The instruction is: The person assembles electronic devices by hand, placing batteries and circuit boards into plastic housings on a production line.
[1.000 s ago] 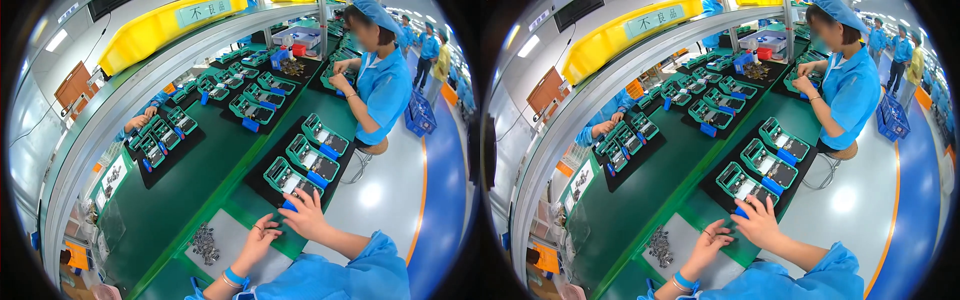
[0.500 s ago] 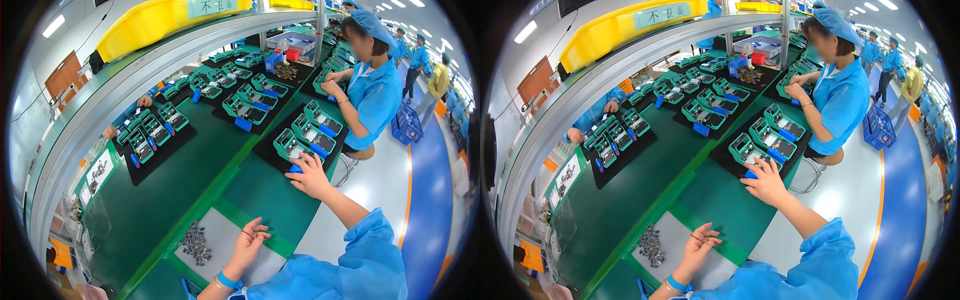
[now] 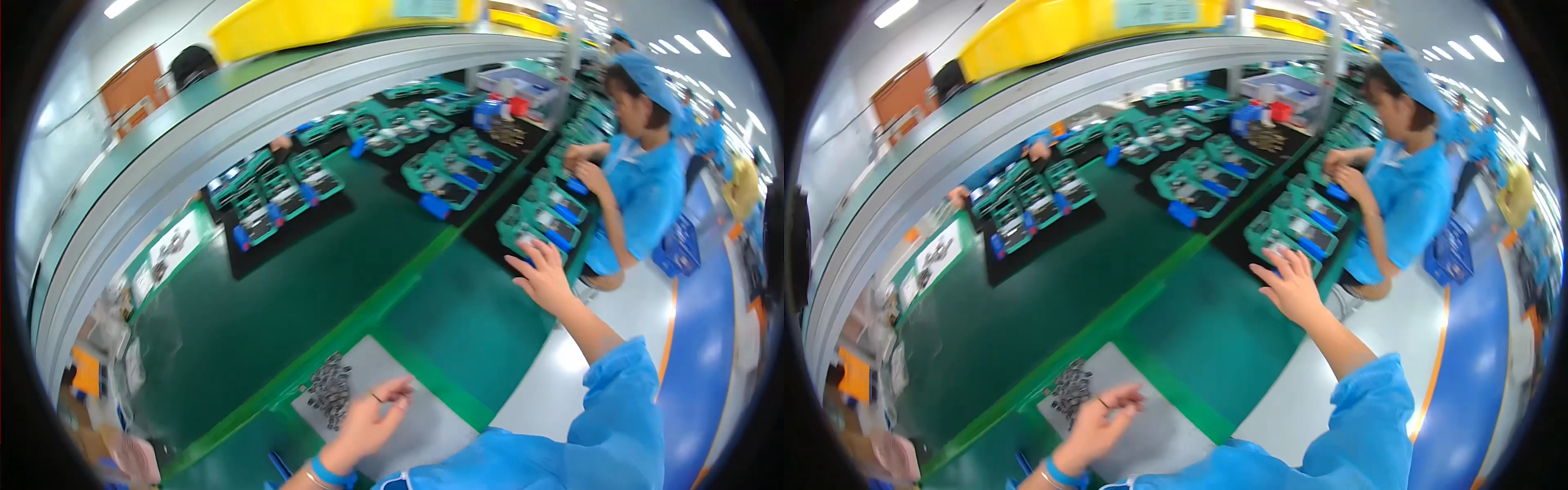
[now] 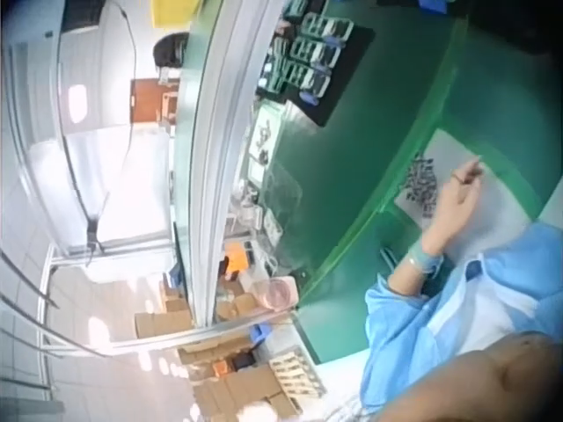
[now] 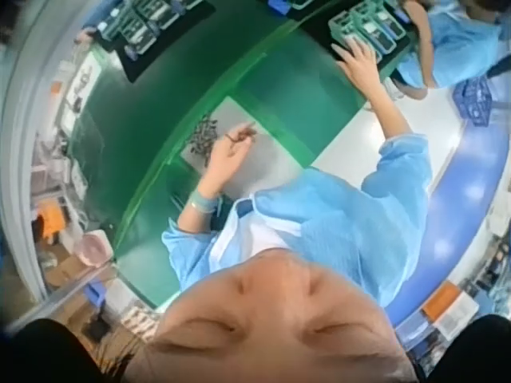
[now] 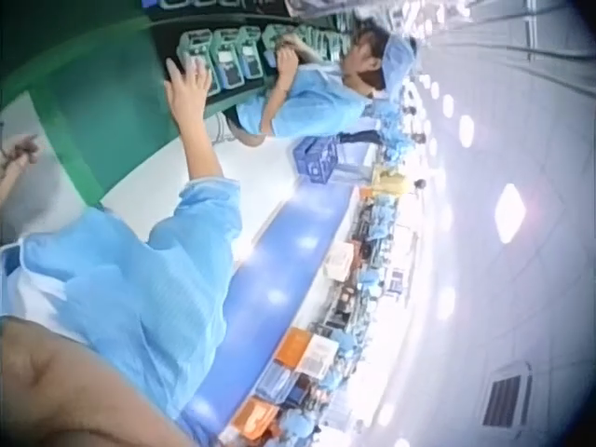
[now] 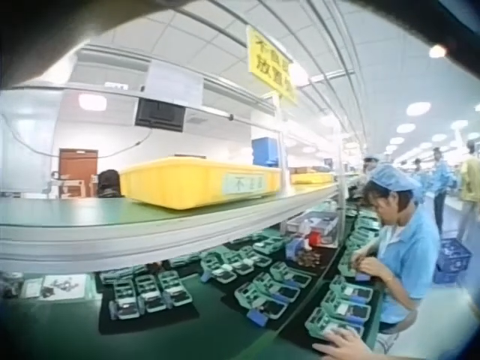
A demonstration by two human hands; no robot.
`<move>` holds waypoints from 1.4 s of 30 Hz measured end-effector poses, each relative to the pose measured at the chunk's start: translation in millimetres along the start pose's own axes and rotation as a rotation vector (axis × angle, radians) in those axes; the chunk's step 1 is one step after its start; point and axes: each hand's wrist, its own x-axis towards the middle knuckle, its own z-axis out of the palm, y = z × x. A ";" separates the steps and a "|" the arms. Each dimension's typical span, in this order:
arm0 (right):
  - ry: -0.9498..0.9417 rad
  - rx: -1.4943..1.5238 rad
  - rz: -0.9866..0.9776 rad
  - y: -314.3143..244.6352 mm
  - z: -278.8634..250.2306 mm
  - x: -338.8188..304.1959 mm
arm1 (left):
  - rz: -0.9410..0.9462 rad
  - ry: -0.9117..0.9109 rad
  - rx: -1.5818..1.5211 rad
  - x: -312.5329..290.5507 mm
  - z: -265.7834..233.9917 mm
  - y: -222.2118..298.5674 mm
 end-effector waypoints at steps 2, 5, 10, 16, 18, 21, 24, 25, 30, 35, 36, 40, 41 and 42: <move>0.134 0.115 0.010 -22.7 4.0 24.0 | -0.037 0.164 0.056 8.5 -42.1 -6.0; 0.121 0.377 0.041 -67.1 21.6 75.4 | -0.007 0.423 0.168 45.0 -107.3 -25.5; -0.014 0.825 0.047 -147.9 85.9 185.9 | -0.144 0.809 0.314 80.0 -207.5 -108.1; -0.142 0.873 0.286 -165.5 182.4 293.0 | -0.395 0.856 0.634 128.3 -251.8 -119.5; -0.162 0.882 0.318 -165.5 187.2 310.9 | -0.426 0.810 0.658 140.0 -259.6 -120.3; -0.207 0.896 0.347 -174.2 172.1 324.8 | -0.463 0.747 0.644 144.1 -270.7 -124.2; -0.158 0.879 0.364 -162.5 176.3 319.8 | -0.422 0.698 0.587 133.5 -264.6 -126.1; -0.179 0.903 0.366 -158.9 174.5 313.1 | -0.391 0.686 0.557 128.1 -260.8 -124.3; -0.173 0.926 0.319 -165.9 139.1 242.7 | -0.341 0.646 0.467 59.0 -216.2 -115.7; -0.045 0.955 0.300 -164.0 93.8 158.6 | -0.337 0.619 0.556 -17.3 -127.4 -53.3; -0.022 0.953 0.312 -165.2 81.6 141.8 | -0.360 0.617 0.520 -31.3 -108.0 -45.7; -0.202 0.827 0.298 -167.2 35.6 92.1 | -0.375 0.568 0.454 -82.2 -56.1 -30.7; -0.244 0.902 0.325 -166.0 27.2 80.6 | -0.375 0.563 0.395 -91.4 -46.6 -26.7; -0.253 0.898 0.321 -166.7 23.5 73.8 | -0.340 0.596 0.390 -97.3 -41.4 -28.5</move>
